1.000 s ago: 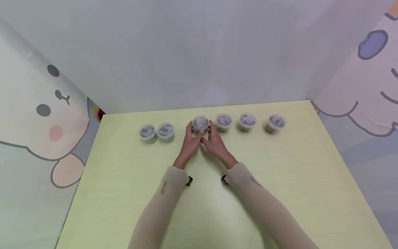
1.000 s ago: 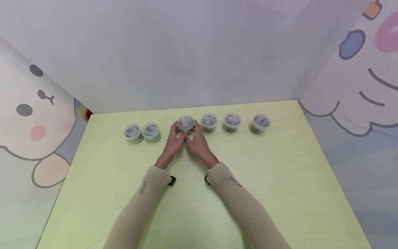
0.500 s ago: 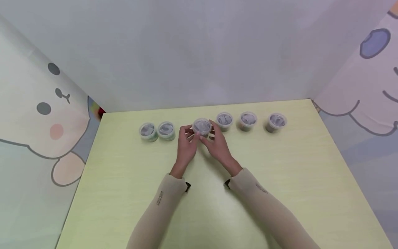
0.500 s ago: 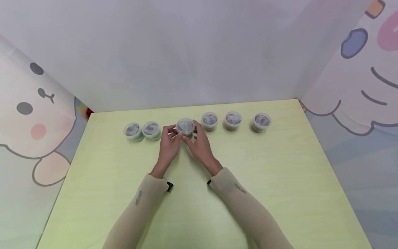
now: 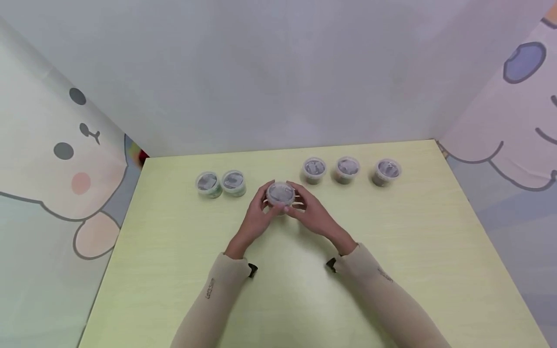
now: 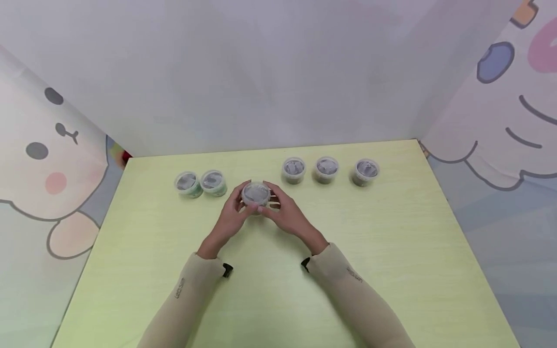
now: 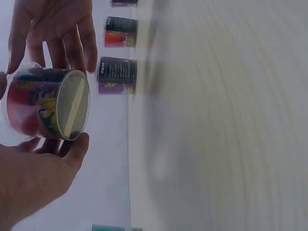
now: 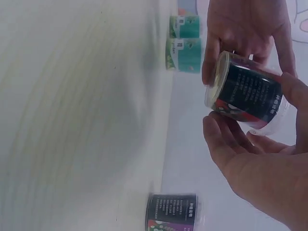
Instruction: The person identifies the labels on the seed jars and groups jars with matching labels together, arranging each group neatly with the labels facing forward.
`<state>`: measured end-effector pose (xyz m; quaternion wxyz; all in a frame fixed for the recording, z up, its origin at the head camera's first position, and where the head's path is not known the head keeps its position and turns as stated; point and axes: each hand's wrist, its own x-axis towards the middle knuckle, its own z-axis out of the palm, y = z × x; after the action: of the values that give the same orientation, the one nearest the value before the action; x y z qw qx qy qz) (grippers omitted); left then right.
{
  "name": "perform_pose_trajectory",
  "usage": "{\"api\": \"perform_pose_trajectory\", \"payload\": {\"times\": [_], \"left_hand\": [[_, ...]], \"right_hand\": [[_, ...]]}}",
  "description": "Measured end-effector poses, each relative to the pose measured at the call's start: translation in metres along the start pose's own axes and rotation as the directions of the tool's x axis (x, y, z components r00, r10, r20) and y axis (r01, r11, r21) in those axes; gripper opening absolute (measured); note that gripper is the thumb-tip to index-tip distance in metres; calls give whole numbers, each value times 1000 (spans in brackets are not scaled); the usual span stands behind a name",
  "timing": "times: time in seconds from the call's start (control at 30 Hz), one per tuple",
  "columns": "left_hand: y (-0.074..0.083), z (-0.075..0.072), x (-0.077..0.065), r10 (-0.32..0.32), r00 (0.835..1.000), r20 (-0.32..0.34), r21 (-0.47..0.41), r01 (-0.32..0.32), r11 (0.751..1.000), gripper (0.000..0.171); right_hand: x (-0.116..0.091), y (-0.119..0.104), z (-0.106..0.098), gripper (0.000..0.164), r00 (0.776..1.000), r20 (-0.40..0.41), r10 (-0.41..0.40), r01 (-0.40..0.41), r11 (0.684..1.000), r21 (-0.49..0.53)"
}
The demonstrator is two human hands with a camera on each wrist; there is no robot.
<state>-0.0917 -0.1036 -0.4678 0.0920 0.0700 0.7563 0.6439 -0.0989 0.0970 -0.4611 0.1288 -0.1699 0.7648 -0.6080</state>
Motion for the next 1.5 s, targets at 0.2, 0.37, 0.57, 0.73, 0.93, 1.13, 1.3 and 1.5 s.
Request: {"api": "perform_pose_trajectory", "payload": {"times": [0.2, 0.37, 0.57, 0.73, 0.93, 1.13, 1.3, 1.5], "left_hand": [[6, 9, -9, 22, 997, -71, -108, -29, 994, 64], [12, 17, -14, 15, 995, -103, -165, -32, 986, 62], [11, 16, -19, 9, 999, -47, -222, -19, 975, 54], [9, 10, -24, 6, 1000, 17, -293, -1, 956, 50], [11, 8, -29, -1, 1000, -21, -223, -4, 975, 55], [14, 14, -33, 16, 994, -113, -95, -27, 995, 59], [12, 16, -35, 10, 996, -89, -49, -15, 999, 63], [9, 9, -41, 0, 1000, -22, -55, -1, 998, 55]], "right_hand": [[-7, -2, 1, 65, 1000, -25, -19, 22, 993, 113], [-12, -6, 3, 58, 997, -80, -20, 31, 989, 142], [-17, -6, -1, 51, 996, -88, 0, 13, 989, 150], [-22, -7, -4, 48, 998, -33, 48, -41, 980, 196], [-26, -10, -1, 50, 998, -7, 62, -60, 980, 190], [-27, -11, 4, 51, 999, -43, 30, -23, 988, 150], [-28, -11, 7, 50, 998, -57, 36, -28, 991, 131], [-32, -9, 5, 48, 994, -15, 113, -109, 982, 157]]}}
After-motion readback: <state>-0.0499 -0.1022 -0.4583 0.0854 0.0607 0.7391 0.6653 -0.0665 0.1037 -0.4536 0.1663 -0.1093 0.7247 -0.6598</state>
